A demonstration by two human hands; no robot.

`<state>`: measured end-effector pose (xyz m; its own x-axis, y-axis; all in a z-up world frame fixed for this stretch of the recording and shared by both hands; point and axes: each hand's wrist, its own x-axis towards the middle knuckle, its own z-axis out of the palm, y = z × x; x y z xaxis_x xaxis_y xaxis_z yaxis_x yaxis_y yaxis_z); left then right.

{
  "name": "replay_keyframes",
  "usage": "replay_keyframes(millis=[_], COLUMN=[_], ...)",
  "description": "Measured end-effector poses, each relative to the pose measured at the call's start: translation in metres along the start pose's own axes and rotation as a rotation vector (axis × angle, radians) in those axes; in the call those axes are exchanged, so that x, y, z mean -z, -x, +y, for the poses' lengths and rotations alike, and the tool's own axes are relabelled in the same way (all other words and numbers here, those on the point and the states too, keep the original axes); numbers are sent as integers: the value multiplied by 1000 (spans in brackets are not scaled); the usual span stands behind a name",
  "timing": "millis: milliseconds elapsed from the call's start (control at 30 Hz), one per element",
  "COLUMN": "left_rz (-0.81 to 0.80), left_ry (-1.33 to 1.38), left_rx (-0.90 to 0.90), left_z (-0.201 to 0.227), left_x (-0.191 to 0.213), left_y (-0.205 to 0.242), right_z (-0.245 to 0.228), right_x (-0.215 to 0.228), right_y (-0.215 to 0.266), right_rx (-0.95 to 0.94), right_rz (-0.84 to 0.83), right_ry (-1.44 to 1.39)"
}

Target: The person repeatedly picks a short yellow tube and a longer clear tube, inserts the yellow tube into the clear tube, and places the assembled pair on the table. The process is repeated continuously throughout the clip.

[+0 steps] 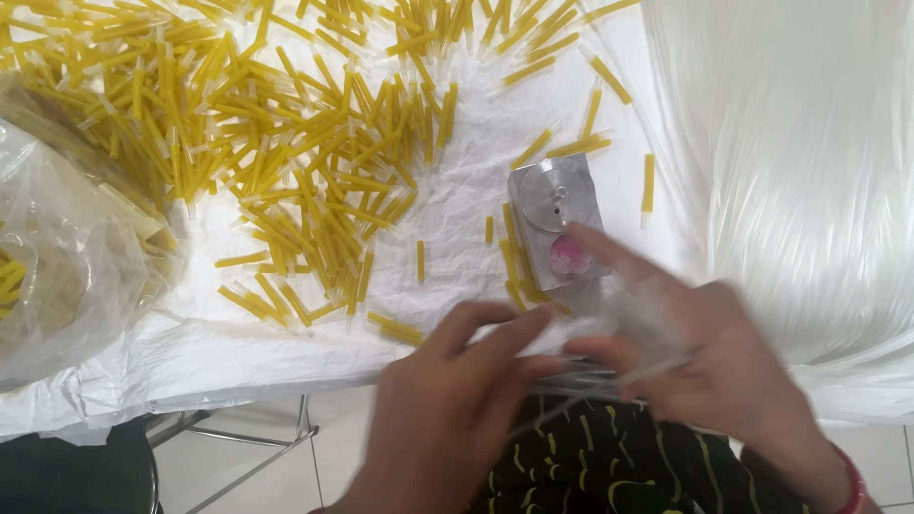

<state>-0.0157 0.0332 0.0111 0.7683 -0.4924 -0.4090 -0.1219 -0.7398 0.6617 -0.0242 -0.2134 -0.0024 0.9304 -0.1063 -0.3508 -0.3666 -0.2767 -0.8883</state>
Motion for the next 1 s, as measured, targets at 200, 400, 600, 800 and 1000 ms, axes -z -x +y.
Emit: replay_keyframes(millis=[200, 400, 600, 800, 1000], left_rz=[373, 457, 439, 471, 525], left_ry=[510, 402, 52, -521, 396], left_rx=[-382, -428, -354, -690, -392], left_z=[20, 11, -27, -40, -19], left_x=[-19, -5, 15, 15, 6], left_y=[-13, -20, -51, -65, -47], right_z=[-5, 13, 4, -16, -14], right_x=[-9, 2, -4, -11, -20], right_y=[5, 6, 10, -5, -4], right_rx=[349, 161, 226, 271, 434], right_rz=[-303, -269, 75, 175, 168], right_ry=[209, 182, 9, 278, 457])
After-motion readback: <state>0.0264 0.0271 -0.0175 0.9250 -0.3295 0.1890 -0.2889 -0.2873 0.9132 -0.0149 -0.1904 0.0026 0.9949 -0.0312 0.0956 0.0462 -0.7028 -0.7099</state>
